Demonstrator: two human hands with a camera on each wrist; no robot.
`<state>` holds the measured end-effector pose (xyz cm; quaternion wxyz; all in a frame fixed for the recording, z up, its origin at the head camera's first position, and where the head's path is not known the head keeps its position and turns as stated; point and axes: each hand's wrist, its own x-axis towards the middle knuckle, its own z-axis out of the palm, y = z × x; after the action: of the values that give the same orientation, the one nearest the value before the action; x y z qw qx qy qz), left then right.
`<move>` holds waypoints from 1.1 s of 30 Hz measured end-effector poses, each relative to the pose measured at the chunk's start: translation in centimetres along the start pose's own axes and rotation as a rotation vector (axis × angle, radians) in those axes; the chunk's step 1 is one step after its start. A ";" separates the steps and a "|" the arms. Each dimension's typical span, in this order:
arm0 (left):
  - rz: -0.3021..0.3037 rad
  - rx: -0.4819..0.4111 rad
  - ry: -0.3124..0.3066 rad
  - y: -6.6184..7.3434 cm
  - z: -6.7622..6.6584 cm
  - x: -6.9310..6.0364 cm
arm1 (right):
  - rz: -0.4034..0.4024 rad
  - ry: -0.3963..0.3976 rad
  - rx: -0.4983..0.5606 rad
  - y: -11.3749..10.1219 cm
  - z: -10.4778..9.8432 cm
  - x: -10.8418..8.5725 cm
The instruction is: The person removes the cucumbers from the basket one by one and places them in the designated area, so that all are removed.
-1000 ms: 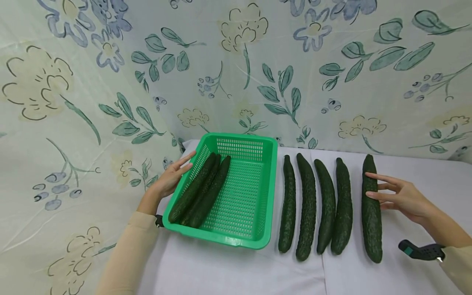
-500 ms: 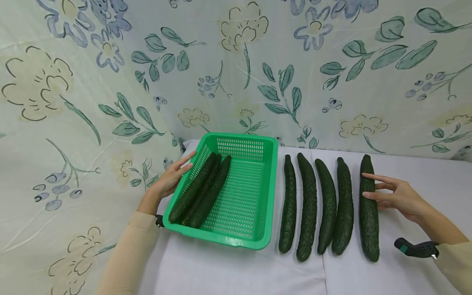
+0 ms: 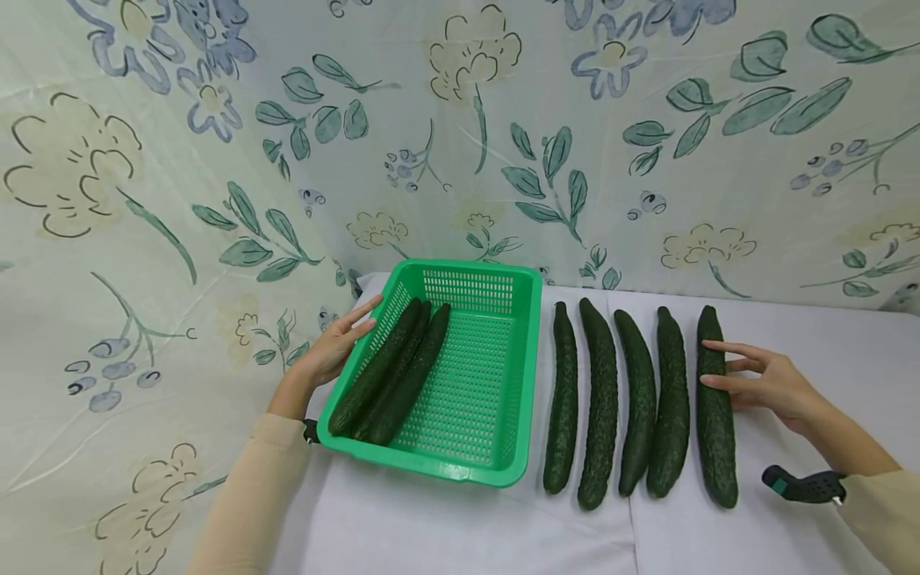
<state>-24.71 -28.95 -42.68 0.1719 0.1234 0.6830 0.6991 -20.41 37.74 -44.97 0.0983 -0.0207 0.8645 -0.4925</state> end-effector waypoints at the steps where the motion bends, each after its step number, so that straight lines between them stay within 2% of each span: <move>1: 0.002 0.002 -0.002 0.0 0.0 0.0 | 0.002 0.006 -0.006 -0.1 0.1 0.0; 9: -0.004 0.003 0.012 0.0 -0.1 -0.1 | 0.021 0.032 -0.049 -0.4 0.5 0.1; 15: 0.002 0.000 -0.004 0.0 -0.1 0.0 | 0.041 0.030 -0.020 -0.2 0.8 0.1; 21: 0.005 -0.019 -0.008 0.1 -0.1 0.0 | 0.015 0.034 -0.001 0.1 0.9 0.1; 28: -0.029 -0.026 0.014 0.4 0.3 -0.1 | 0.011 0.027 0.018 0.2 0.9 -0.2; 33: -0.023 -0.028 0.019 0.3 0.3 -0.1 | 0.000 0.028 0.025 0.3 0.7 -0.3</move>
<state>-24.52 -28.73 -42.32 0.1753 0.1064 0.6761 0.7077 -19.93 37.29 -45.52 0.0864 -0.0124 0.8595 -0.5036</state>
